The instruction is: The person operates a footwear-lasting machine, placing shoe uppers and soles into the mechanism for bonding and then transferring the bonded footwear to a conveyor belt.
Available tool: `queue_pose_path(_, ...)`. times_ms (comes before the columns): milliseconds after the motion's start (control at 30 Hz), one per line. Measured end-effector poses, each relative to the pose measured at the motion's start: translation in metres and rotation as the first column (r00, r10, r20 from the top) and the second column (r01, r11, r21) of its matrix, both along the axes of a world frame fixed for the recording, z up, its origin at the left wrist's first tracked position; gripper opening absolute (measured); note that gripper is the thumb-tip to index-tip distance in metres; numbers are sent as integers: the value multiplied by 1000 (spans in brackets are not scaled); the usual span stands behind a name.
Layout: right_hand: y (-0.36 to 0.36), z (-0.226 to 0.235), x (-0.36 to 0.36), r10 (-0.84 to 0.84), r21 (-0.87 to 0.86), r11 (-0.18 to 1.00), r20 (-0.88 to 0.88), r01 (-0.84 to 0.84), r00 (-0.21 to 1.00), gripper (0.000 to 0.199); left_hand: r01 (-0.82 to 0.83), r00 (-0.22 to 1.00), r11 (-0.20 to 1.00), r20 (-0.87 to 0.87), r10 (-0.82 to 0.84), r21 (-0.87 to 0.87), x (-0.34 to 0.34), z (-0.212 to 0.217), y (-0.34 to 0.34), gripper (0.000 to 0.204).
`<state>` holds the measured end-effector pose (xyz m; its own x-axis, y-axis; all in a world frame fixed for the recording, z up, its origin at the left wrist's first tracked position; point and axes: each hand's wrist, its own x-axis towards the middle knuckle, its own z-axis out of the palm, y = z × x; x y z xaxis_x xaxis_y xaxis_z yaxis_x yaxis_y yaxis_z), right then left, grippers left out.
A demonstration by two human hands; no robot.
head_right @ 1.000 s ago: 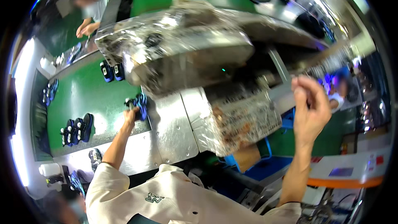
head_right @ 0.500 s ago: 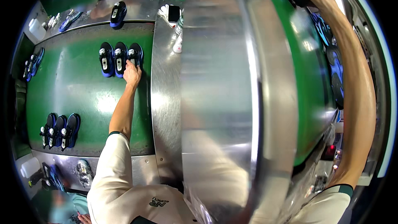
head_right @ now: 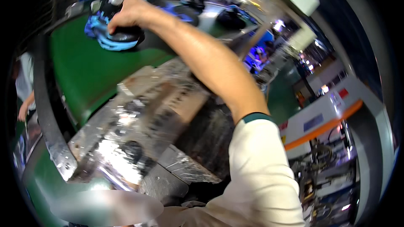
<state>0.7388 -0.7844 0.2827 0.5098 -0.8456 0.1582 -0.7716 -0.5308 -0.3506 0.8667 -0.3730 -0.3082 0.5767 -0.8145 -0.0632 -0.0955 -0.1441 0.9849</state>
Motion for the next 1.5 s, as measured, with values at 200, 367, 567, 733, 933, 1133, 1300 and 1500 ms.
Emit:
queue_pose_path(200,104,-1,-178,-103,22,994,475,104,874,35,507,573,852,-688,-445,-129,-160,201,41,41)
queue_pose_path(367,246,-9,-306,168,-23,979,645,-200,746,54,696,-134,429,-691,-710,-575,-220,313,-24,67)
queue_pose_path(567,446,-56,-418,147,129,972,328,-199,933,50,727,-685,-109,-706,-179,-678,-336,404,-23,111)
queue_pose_path(733,608,-102,-454,-431,-134,878,201,460,880,48,691,-722,-285,-653,-228,-664,-425,357,72,77)
queue_pose_path(933,741,-194,-459,-332,336,623,931,706,-149,82,861,-460,-235,-490,-740,-452,-530,375,163,46)
queue_pose_path(1133,824,-231,-501,-160,549,-78,817,832,-554,57,752,-653,-605,-171,-737,-263,-611,359,260,62)
queue_pose_path(1300,912,-248,-527,6,504,-347,845,791,-535,57,603,-790,-773,-282,-545,-198,-701,357,313,61)
queue_pose_path(1500,997,-238,-518,182,474,-649,856,594,-484,56,640,-768,-763,-61,-637,-96,-885,295,429,74)
